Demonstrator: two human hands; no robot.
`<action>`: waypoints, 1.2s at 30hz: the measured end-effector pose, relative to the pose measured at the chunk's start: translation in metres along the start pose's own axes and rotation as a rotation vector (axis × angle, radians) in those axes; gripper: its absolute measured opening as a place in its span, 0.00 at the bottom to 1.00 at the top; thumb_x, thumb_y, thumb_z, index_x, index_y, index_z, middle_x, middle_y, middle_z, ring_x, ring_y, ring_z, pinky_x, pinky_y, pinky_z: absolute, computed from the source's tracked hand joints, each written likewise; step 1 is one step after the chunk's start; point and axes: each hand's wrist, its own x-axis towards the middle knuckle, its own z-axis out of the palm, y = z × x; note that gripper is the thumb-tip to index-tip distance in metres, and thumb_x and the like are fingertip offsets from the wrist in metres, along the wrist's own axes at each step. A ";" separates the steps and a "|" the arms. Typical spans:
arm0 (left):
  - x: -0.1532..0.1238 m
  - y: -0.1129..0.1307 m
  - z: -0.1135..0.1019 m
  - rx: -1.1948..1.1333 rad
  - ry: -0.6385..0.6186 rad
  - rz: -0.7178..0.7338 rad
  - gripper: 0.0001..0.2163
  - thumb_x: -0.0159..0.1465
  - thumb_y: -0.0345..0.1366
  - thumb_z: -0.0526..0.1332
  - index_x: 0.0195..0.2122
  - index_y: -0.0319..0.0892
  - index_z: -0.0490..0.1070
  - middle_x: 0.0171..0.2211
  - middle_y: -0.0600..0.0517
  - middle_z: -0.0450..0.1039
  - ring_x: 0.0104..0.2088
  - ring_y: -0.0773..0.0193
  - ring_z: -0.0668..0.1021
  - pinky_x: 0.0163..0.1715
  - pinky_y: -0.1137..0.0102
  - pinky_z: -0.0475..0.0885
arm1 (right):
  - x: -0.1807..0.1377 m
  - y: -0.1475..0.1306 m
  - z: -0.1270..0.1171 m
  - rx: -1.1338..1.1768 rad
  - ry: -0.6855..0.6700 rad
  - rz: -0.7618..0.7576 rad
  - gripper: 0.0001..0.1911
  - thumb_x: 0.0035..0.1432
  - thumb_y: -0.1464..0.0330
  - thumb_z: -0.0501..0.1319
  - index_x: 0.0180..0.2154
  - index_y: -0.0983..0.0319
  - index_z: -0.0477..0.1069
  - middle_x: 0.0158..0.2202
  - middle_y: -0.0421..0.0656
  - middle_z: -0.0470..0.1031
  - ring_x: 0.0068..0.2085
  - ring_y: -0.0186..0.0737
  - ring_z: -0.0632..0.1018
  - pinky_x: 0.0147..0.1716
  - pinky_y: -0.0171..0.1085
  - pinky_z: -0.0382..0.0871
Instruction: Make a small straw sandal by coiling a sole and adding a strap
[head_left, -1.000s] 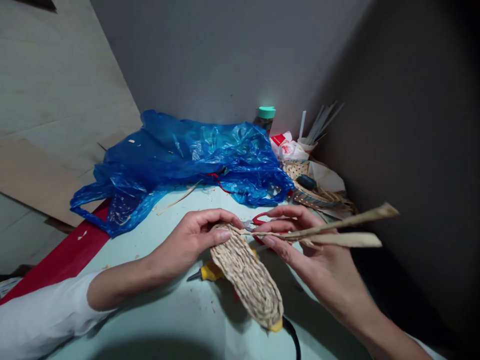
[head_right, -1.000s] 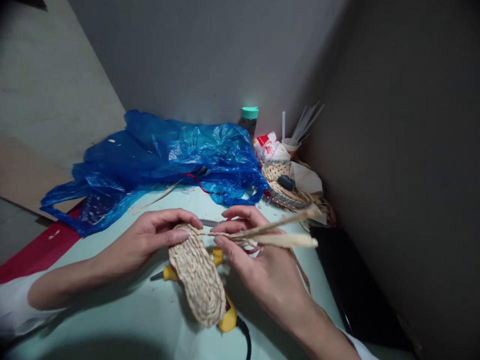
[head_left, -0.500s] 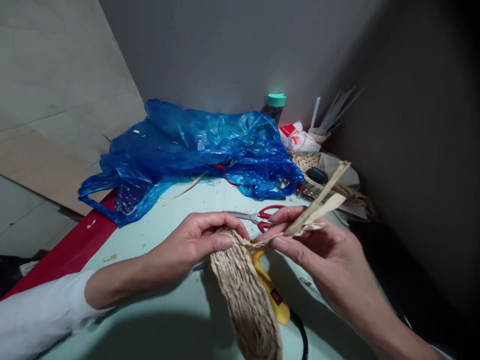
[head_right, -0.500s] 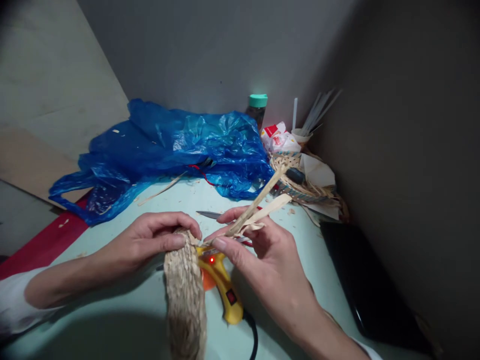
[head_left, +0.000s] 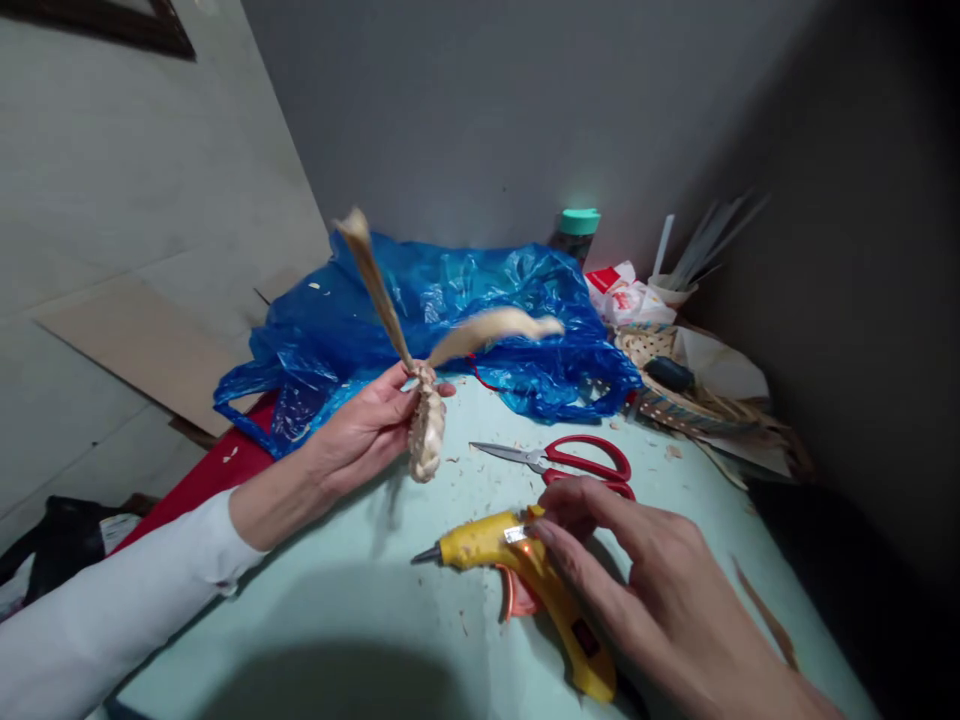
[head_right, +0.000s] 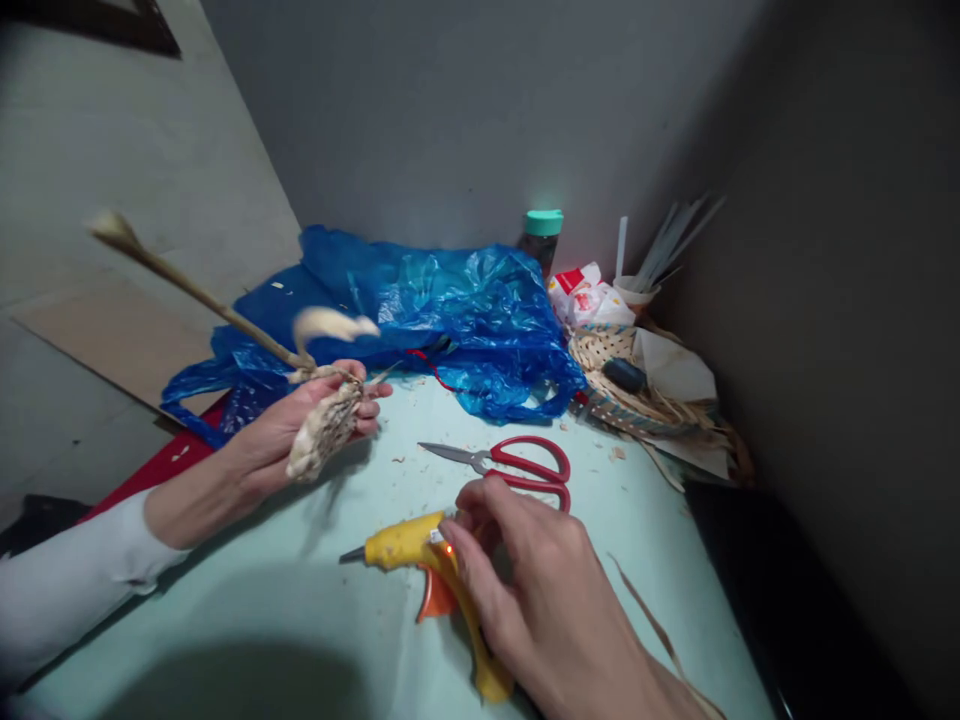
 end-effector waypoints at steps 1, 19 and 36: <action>-0.001 0.000 0.002 -0.012 -0.027 -0.021 0.06 0.60 0.26 0.64 0.36 0.42 0.71 0.35 0.49 0.75 0.29 0.68 0.78 0.32 0.74 0.75 | 0.000 -0.001 0.002 0.041 -0.034 0.025 0.07 0.65 0.64 0.57 0.35 0.58 0.72 0.28 0.38 0.78 0.26 0.37 0.79 0.25 0.34 0.73; 0.026 0.010 0.061 0.404 -0.035 0.392 0.16 0.60 0.41 0.66 0.47 0.40 0.73 0.44 0.47 0.74 0.47 0.57 0.76 0.44 0.66 0.74 | 0.004 0.003 -0.006 1.150 0.028 0.351 0.23 0.65 0.56 0.58 0.32 0.69 0.80 0.25 0.48 0.76 0.27 0.35 0.76 0.31 0.32 0.70; 0.069 0.012 0.017 0.839 0.002 0.448 0.15 0.54 0.38 0.66 0.39 0.36 0.82 0.26 0.46 0.81 0.27 0.58 0.82 0.32 0.64 0.79 | 0.003 0.012 -0.015 1.342 0.095 0.324 0.23 0.63 0.56 0.59 0.30 0.68 0.81 0.17 0.44 0.71 0.21 0.29 0.70 0.23 0.27 0.62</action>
